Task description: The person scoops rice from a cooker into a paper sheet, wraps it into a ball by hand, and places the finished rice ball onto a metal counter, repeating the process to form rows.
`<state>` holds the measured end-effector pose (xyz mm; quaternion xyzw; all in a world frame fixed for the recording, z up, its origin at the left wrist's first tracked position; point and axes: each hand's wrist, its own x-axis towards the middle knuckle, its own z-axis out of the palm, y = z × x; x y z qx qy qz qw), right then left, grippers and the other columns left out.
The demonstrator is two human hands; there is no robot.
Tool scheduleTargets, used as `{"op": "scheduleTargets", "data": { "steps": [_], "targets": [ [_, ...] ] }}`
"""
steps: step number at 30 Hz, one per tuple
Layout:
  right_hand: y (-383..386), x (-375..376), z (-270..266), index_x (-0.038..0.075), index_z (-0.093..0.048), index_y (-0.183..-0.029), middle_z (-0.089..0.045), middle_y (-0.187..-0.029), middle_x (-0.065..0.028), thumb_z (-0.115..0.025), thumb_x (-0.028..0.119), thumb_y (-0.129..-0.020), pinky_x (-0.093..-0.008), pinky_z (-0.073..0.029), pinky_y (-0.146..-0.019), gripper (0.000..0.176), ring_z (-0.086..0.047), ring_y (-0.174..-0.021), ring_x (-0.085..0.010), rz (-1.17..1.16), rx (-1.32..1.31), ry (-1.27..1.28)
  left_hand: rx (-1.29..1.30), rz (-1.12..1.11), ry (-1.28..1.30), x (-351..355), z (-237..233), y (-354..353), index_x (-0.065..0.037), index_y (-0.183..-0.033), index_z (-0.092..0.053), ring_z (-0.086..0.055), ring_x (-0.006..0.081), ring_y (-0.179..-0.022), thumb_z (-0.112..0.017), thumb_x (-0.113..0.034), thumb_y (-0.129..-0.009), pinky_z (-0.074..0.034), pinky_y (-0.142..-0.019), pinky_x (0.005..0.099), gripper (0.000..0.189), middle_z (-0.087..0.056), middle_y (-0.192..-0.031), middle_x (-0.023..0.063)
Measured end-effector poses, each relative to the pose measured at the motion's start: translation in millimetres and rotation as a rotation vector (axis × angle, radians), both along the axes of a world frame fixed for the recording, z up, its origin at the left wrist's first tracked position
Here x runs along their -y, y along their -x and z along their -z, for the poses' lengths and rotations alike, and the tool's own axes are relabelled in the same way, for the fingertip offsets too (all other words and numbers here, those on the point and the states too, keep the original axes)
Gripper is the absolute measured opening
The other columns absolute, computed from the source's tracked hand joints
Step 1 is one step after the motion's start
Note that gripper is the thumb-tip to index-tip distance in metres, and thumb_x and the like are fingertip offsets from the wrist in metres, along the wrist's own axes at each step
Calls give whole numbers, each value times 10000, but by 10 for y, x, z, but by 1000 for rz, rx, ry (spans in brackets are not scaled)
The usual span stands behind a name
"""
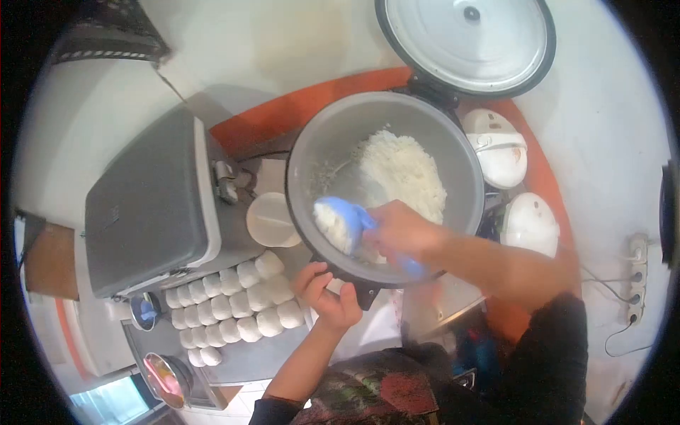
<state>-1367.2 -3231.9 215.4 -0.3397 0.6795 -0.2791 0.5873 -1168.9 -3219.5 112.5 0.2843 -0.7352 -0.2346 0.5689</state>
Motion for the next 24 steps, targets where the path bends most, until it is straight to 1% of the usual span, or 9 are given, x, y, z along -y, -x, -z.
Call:
{"op": "scheduleTargets", "data": {
  "steps": [4,6,10,13,15,18,20,21,24],
  "targets": [
    [94,8,161,7,-575,-844,-508,-665,-32,-614,61,-875,-283,-416,-475,74,-489,-552,-119,273,402,7,15,3,95,-90,164,-310,-85,-1151,-402,-404,284,-1026,-649,-170,-857,-340,-946,416,394,-403,-1140,170],
    [256,-80,154,-4,-545,-948,-533,-734,-53,-572,54,-904,-284,-413,-463,77,-498,-543,-127,291,524,63,25,-16,113,-245,360,-520,-102,-1153,-406,-401,281,-1015,-672,-158,-838,-361,-921,406,415,-395,-1144,167],
    [165,-591,-291,-4,-539,-1043,-550,-767,-66,-544,46,-929,-290,-427,-452,124,-508,-534,-126,302,480,116,520,230,-185,-392,906,-1132,-74,-1105,-551,-540,343,-1045,-669,-83,-821,-437,-895,463,308,-568,-1187,189],
    [-98,-1115,-349,-7,-534,-1087,-578,-786,-84,-548,41,-923,-298,-452,-435,171,-532,-520,-130,227,569,57,839,375,-319,-511,1398,-1432,-44,-1318,-514,-490,376,-1257,-751,-181,-787,-382,-1052,489,598,-534,-1349,196],
    [-373,-1507,-136,-9,-542,-1071,-609,-791,-99,-578,57,-904,-302,-474,-414,184,-551,-491,-135,184,678,5,1007,412,-225,-574,1298,-1458,-44,-1424,-412,-387,364,-1380,-848,-321,-684,-321,-1123,494,903,-434,-1458,194],
    [-861,-1896,195,-6,-565,-1021,-606,-762,-84,-599,74,-893,-290,-468,-418,155,-547,-481,-132,139,535,-98,1215,428,-195,-640,1309,-1511,-28,-1462,-321,-321,352,-1430,-923,-391,-524,-283,-1146,508,1172,-360,-1508,200],
    [-1103,-2150,830,55,-534,-1289,-603,-764,-77,-599,67,-886,-308,-469,-448,408,-548,-495,-151,-33,237,263,1250,424,-273,-643,1301,-1489,-17,-1467,-301,-330,353,-1425,-940,-388,-477,-280,-1147,507,1236,-369,-1499,207],
    [-1274,-2159,1006,96,-497,-1395,-609,-800,-82,-590,53,-884,-326,-490,-493,521,-579,-551,-176,188,331,-50,1227,420,-253,-643,1348,-1505,22,-1452,-290,-330,351,-1425,-949,-368,-439,-295,-1137,511,1269,-381,-1485,212],
    [-1605,-2435,2509,195,-396,-1505,-592,-892,-92,-567,11,-863,-370,-518,-638,690,-615,-735,-250,-153,-772,673,1234,427,-313,-625,1296,-1476,48,-1456,-280,-328,349,-1426,-948,-367,-446,-288,-1145,506,1279,-386,-1482,212]
  ]
}}
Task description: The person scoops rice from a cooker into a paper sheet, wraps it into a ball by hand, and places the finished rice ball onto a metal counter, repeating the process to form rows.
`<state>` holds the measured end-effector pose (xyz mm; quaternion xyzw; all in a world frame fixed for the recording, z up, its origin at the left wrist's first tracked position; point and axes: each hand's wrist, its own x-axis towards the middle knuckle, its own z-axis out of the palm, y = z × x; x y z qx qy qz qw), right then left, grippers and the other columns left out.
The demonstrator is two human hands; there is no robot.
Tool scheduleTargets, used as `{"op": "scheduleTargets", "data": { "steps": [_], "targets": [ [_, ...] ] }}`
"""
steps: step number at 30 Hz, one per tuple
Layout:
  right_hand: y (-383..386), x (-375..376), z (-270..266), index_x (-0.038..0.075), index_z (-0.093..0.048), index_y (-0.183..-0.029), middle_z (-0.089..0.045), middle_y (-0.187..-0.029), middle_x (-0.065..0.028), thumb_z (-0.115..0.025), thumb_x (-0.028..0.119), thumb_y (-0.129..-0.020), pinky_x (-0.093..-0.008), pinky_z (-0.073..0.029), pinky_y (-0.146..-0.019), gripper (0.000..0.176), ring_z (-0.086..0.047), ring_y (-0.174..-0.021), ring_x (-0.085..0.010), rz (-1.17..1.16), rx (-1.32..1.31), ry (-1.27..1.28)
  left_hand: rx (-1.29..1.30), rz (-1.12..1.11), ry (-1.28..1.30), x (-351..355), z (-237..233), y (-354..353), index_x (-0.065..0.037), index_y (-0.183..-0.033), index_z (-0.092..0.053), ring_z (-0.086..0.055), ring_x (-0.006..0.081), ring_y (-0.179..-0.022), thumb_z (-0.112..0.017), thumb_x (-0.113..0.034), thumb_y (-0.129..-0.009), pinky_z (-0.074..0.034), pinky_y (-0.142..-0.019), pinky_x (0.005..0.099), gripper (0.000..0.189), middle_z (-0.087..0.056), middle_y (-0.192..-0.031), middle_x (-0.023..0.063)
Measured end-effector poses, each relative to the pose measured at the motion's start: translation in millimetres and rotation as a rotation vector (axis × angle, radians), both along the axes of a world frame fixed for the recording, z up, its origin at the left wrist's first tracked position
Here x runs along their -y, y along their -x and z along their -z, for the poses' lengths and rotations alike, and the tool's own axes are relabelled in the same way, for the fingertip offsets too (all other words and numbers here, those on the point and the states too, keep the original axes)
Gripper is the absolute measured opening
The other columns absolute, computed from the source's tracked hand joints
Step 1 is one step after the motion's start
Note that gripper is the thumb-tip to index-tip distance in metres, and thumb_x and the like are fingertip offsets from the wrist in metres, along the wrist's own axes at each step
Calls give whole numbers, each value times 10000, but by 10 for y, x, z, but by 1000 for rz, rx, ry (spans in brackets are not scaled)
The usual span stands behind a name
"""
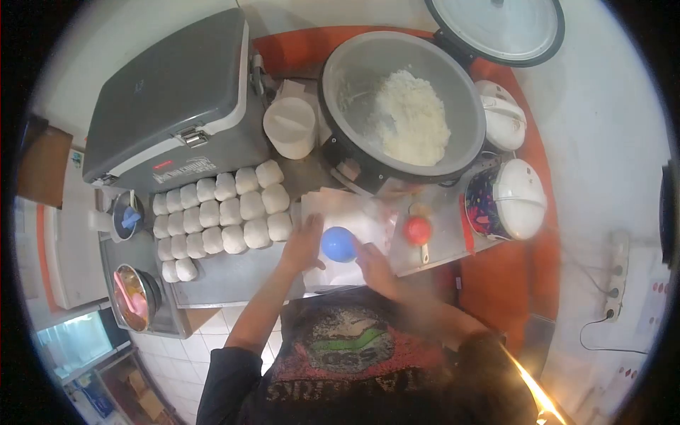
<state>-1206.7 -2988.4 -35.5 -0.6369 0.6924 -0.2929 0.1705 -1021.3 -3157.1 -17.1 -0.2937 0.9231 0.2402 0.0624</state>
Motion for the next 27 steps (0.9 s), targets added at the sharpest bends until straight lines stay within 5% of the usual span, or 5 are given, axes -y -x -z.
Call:
{"op": "scheduleTargets", "data": {
  "steps": [9,16,18,24,27],
  "targets": [
    [-131,-131,172,295,-384,-1509,-547,-894,-109,-515,-16,-849,-442,-509,-771,741,-597,-833,-323,84,-129,-337,-123,-65,-9,-74,204,-89,49,-1485,-252,-339,365,-1413,-960,-366,-361,-272,-1166,494,1391,-375,-1501,225],
    [250,-16,-144,258,-319,-1545,-628,-1025,-146,-562,39,-931,-360,-484,-927,697,-617,-926,-287,-46,412,-310,-75,-68,53,238,553,40,11,-1458,-348,-504,366,-1274,-563,-120,-870,-468,-1007,465,640,-463,-1436,244],
    [248,-46,-303,210,-336,-1542,-635,-1063,-148,-556,10,-913,-341,-479,-920,695,-614,-932,-262,63,532,-234,-305,-123,337,223,641,150,14,-1437,-387,-552,371,-1210,-428,-52,-907,-509,-946,446,536,-511,-1387,245],
    [497,-489,-289,103,-401,-1508,-639,-1106,-147,-595,-38,-841,-314,-479,-901,709,-613,-964,-249,740,900,-4,-282,-217,234,-10,719,330,10,-1375,-471,-616,378,-1023,-534,-85,-853,-509,-890,466,534,-616,-1232,194],
    [1222,-802,314,59,-451,-1469,-638,-1130,-180,-606,-47,-806,-328,-476,-925,689,-617,-1019,-277,909,537,-34,-222,-302,41,58,390,478,4,-1331,-527,-619,371,-959,-606,-113,-812,-501,-844,488,537,-637,-1123,162]
  ]
}}
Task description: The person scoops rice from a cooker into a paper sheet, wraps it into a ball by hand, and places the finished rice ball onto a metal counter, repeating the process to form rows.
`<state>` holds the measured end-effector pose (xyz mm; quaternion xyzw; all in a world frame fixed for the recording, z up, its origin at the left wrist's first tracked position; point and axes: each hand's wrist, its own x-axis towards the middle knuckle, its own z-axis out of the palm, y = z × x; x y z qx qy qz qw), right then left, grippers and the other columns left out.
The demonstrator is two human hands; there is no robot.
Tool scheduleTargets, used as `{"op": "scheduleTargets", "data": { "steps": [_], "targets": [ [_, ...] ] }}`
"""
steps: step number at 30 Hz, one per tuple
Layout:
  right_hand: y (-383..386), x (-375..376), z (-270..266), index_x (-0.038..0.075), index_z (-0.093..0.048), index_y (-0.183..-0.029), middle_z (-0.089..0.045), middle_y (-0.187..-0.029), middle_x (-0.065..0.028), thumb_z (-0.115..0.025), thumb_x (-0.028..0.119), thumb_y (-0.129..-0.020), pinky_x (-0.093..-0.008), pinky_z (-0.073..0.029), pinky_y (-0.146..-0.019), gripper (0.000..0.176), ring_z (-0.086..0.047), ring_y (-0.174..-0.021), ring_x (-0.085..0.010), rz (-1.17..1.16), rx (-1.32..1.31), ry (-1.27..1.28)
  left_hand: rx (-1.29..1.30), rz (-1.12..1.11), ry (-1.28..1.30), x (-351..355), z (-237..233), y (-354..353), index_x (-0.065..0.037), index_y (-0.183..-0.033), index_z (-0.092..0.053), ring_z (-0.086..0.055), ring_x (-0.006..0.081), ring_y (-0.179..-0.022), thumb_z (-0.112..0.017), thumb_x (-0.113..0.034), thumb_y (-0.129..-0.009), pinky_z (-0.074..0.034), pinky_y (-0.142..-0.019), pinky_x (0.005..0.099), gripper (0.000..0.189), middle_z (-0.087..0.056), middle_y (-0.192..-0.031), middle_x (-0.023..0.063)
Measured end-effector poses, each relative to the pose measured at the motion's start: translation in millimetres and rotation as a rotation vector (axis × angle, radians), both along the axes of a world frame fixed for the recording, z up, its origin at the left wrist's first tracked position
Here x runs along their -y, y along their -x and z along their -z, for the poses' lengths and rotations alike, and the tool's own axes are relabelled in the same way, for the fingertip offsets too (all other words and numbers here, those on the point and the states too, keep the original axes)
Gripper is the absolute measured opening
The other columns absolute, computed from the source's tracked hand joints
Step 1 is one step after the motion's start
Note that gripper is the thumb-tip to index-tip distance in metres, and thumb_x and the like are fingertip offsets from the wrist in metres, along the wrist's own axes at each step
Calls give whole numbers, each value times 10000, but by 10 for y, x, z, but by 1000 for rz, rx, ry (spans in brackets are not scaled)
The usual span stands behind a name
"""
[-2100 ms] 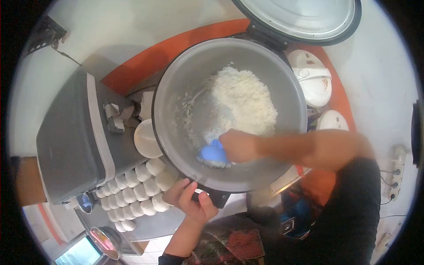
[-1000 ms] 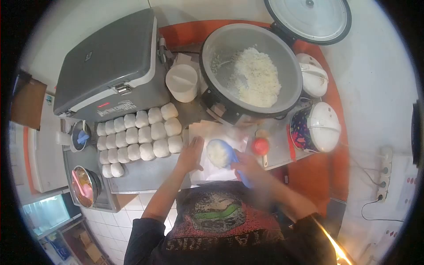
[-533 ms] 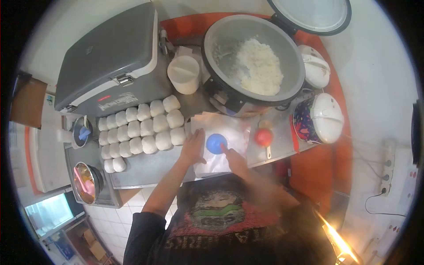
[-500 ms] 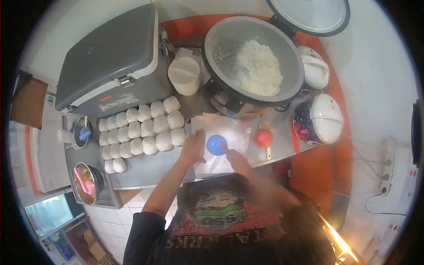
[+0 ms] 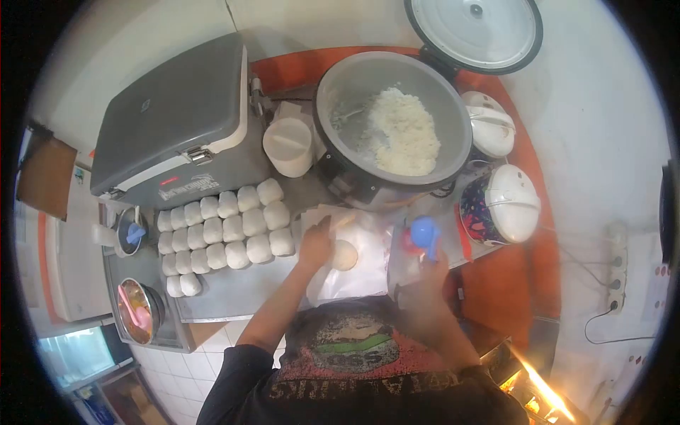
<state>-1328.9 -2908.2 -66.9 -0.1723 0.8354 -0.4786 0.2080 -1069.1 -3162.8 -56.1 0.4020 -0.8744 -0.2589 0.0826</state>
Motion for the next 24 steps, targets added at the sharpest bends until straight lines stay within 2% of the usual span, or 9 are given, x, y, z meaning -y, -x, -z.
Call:
{"op": "scheduleTargets", "data": {
  "steps": [3,4,7,10,13,15,19,22,24],
  "targets": [
    [414,60,-91,11,-492,-1423,-632,-1173,-226,-604,-50,-778,-373,-468,-961,657,-609,-1092,-329,-110,-549,-109,-252,98,125,186,83,180,-12,-1170,-643,-614,356,-910,-660,-133,-769,-490,-808,473,419,-627,-1029,146],
    [518,167,-186,-5,-503,-1407,-629,-1188,-242,-602,-51,-769,-390,-465,-973,648,-604,-1116,-348,-159,-747,-90,-172,123,180,255,120,229,-27,-1102,-663,-613,349,-906,-666,-143,-765,-489,-808,460,357,-626,-1027,141],
    [753,351,-113,-16,-537,-1363,-610,-1240,-264,-592,-44,-752,-426,-448,-1007,614,-579,-1173,-390,-120,-571,-101,-39,179,327,417,64,324,-67,-922,-702,-612,325,-891,-675,-162,-760,-485,-812,429,190,-628,-1020,122],
    [785,557,-11,-10,-645,-1198,-650,-1155,-216,-578,-41,-741,-416,-473,-959,463,-608,-1093,-371,-26,-916,-177,-72,243,309,419,-177,224,-88,-815,-693,-620,300,-894,-679,-177,-774,-485,-828,426,98,-646,-987,98],
    [291,909,-606,17,-693,-994,-676,-1044,-156,-560,-38,-741,-417,-471,-930,291,-617,-1016,-348,43,-464,120,-55,363,130,297,-411,-20,-90,-796,-682,-632,288,-907,-677,-179,-782,-497,-824,432,91,-662,-934,81],
    [-76,1146,-589,44,-692,-889,-678,-967,-98,-553,-42,-737,-415,-462,-918,223,-612,-967,-320,-38,-466,229,-84,412,93,30,-423,-222,-103,-838,-685,-625,274,-866,-635,-138,-765,-507,-776,417,95,-644,-935,73],
    [-1013,1566,-1081,79,-702,-971,-693,-1041,-95,-556,14,-786,-491,-367,-1025,244,-592,-1093,-319,-765,-381,353,-161,461,233,-314,-377,-382,-77,-880,-667,-623,276,-874,-622,-114,-761,-520,-769,402,133,-637,-933,78],
    [-1294,1518,-872,60,-638,-1185,-654,-1217,-96,-543,105,-872,-561,-220,-1108,331,-504,-1262,-274,-1136,-386,-442,-220,466,268,-393,-343,-387,-58,-893,-657,-614,273,-896,-612,-98,-767,-518,-785,395,140,-629,-937,79],
    [-1316,1554,-1060,66,-613,-1249,-583,-1344,-105,-555,167,-870,-601,-216,-1107,397,-448,-1320,-326,-1134,-321,-733,-201,443,267,-425,-343,-388,-47,-884,-653,-606,271,-920,-609,-94,-767,-514,-793,393,134,-623,-938,80]
  ]
}}
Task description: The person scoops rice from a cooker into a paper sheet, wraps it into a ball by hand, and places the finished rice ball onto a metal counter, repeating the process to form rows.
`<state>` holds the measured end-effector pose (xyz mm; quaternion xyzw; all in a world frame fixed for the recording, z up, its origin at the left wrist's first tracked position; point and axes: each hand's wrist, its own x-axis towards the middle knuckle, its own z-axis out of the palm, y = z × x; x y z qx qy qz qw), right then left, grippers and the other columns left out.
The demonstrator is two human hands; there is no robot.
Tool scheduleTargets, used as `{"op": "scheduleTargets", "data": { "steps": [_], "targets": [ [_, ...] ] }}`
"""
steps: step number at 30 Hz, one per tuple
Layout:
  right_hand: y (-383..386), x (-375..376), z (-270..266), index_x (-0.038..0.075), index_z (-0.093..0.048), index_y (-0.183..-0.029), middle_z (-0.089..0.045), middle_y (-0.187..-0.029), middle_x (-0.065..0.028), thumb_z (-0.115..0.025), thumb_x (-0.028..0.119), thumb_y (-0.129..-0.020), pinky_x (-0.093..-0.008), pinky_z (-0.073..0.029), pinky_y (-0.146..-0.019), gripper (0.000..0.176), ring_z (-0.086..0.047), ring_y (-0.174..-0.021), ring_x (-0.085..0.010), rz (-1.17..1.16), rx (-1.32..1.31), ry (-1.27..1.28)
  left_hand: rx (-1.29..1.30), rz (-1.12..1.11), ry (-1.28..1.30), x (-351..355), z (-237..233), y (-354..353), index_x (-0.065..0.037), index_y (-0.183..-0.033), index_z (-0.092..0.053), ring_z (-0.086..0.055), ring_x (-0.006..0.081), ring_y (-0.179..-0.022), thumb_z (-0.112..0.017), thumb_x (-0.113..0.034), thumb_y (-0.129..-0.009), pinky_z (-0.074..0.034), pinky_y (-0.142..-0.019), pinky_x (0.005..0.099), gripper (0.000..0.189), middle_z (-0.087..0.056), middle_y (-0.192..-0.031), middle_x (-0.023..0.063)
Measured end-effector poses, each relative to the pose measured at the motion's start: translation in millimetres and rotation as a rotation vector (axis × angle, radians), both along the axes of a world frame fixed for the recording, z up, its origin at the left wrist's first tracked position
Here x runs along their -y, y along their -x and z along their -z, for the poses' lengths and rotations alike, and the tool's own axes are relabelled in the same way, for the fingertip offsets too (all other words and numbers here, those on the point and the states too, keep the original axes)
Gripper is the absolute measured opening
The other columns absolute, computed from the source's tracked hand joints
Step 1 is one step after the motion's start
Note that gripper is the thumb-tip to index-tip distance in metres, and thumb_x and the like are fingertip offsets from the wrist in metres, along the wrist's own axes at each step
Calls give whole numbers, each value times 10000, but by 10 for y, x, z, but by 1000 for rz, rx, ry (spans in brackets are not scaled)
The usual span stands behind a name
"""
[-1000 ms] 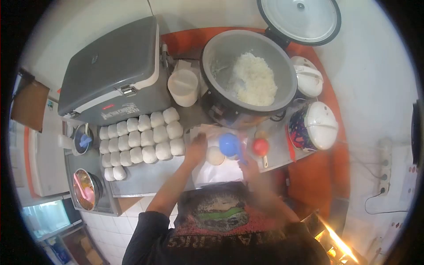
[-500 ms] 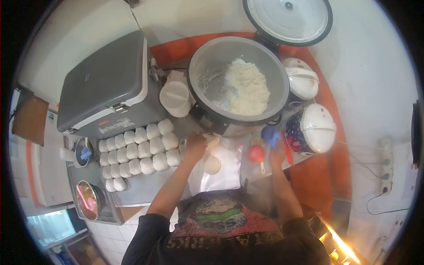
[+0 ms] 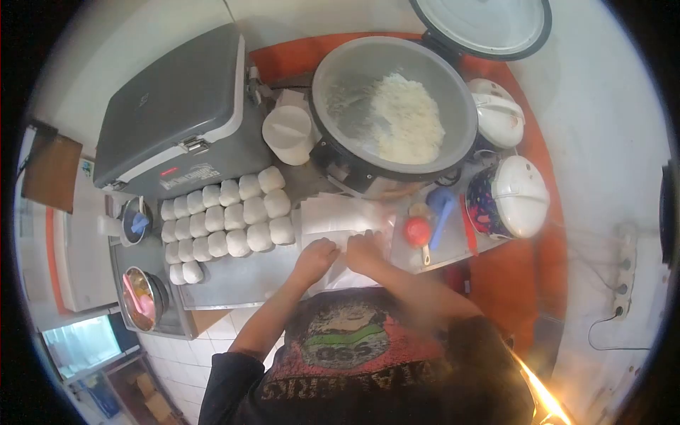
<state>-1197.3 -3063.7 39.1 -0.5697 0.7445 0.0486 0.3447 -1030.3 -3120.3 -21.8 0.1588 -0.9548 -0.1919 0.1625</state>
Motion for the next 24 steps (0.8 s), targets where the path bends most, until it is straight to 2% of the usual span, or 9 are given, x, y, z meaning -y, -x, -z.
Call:
{"op": "scheduleTargets", "data": {
  "steps": [1,4,7,9,10,14,17,19,24],
  "targets": [
    [-24,22,-118,68,-600,-1281,-548,-1408,-109,-561,199,-870,-621,-214,-1107,433,-420,-1349,-352,16,-52,-131,4,-5,10,-8,-4,-3,-45,-889,-654,-604,269,-927,-610,-95,-769,-512,-795,388,138,-621,-940,81],
    [-142,-246,382,67,-433,-1450,-347,-1570,-107,-520,116,-862,-645,-176,-1124,597,-314,-1430,-372,-36,9,360,16,3,14,-18,-14,-23,-36,-913,-657,-593,272,-927,-611,-94,-770,-503,-787,384,161,-609,-930,82],
    [-124,-468,649,92,-309,-1525,-205,-1630,-100,-499,58,-840,-663,-143,-1129,712,-232,-1476,-377,-167,-60,298,34,-115,99,16,8,-31,-37,-930,-664,-577,288,-925,-596,-78,-779,-488,-786,405,170,-601,-928,84],
    [-45,-603,674,103,-313,-1525,-190,-1635,-95,-501,34,-818,-669,-141,-1128,734,-223,-1485,-361,-195,-52,340,75,-424,280,49,113,-85,-51,-917,-671,-574,296,-977,-572,-58,-809,-481,-836,419,146,-620,-976,85],
    [-32,-683,677,109,-315,-1525,-182,-1637,-93,-501,21,-808,-672,-141,-1127,746,-218,-1490,-352,-209,-42,355,123,-550,114,95,165,-140,-58,-985,-666,-558,314,-1027,-568,-30,-801,-466,-868,430,210,-629,-1027,92],
    [-16,-872,795,136,-334,-1521,-240,-1624,-65,-522,1,-778,-663,-194,-1107,778,-265,-1478,-310,-207,-50,419,63,-411,-169,372,555,-396,-54,-1129,-607,-624,355,-973,-582,16,-768,-493,-827,464,369,-669,-1000,140],
    [-4,-876,830,165,-373,-1504,-299,-1605,-43,-532,-2,-770,-642,-250,-1075,770,-324,-1449,-290,-133,-16,453,138,-596,-529,324,200,-241,-56,-1102,-608,-643,393,-953,-585,30,-768,-497,-807,493,345,-684,-982,171],
    [12,-748,732,187,-413,-1485,-328,-1594,-26,-537,5,-772,-621,-266,-1057,746,-362,-1423,-287,-11,89,435,59,-621,-513,314,355,-242,-54,-1103,-601,-647,405,-963,-617,18,-754,-501,-811,484,357,-687,-981,193],
    [76,-806,748,196,-483,-1443,-324,-1600,9,-562,67,-802,-599,-246,-1056,658,-370,-1409,-292,-151,-38,463,-73,-842,-700,-94,640,-335,-11,-1075,-629,-679,399,-853,-701,-120,-797,-532,-777,441,307,-700,-967,202]
  ]
}}
